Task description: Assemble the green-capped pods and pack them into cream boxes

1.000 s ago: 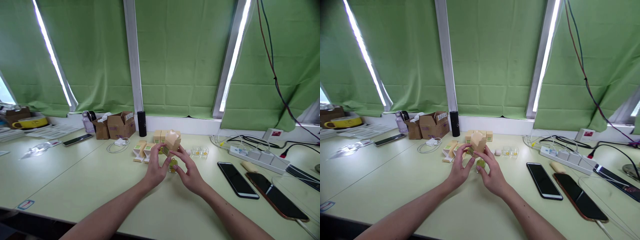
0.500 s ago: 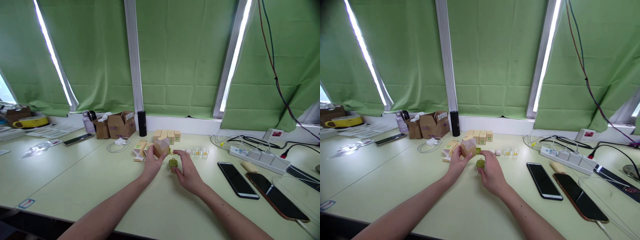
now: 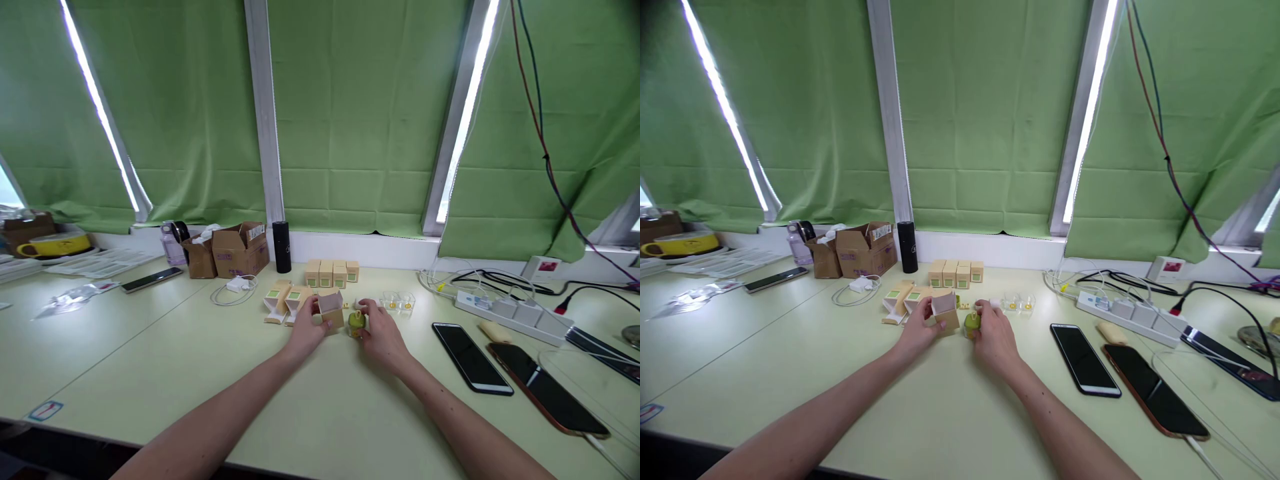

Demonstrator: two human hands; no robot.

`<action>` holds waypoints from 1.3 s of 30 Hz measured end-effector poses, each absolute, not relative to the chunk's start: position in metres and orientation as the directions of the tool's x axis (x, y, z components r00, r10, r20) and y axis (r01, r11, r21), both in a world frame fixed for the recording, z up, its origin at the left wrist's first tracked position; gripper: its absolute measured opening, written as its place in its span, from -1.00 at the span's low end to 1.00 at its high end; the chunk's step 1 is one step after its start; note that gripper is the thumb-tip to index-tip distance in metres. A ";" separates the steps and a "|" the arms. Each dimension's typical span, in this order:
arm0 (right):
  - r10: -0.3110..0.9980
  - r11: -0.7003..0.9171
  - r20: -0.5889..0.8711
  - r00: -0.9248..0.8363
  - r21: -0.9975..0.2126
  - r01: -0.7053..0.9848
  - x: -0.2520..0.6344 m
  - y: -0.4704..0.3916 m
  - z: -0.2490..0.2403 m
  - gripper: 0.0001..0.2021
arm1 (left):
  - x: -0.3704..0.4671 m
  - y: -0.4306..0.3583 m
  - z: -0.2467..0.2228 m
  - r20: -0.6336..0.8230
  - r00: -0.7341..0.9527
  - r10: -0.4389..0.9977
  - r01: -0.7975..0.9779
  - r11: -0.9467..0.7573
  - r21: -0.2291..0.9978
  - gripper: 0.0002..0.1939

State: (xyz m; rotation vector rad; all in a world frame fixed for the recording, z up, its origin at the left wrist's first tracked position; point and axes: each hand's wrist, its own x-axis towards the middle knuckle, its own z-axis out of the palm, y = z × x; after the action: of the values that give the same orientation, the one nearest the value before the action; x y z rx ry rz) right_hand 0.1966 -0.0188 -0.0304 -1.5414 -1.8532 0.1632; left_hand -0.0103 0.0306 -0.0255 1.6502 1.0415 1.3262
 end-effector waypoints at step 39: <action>0.920 0.178 0.373 0.119 -0.670 0.721 0.211 -0.010 -0.029 -0.50 | -0.009 0.014 -0.013 0.453 0.207 0.867 0.185 -0.489 0.852 -0.53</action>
State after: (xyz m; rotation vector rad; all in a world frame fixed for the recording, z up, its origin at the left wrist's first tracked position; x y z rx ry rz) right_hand 0.2110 -0.0099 -0.0291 -1.5882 -1.6458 0.3107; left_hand -0.0090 0.0140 -0.0127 1.8229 0.9796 1.3164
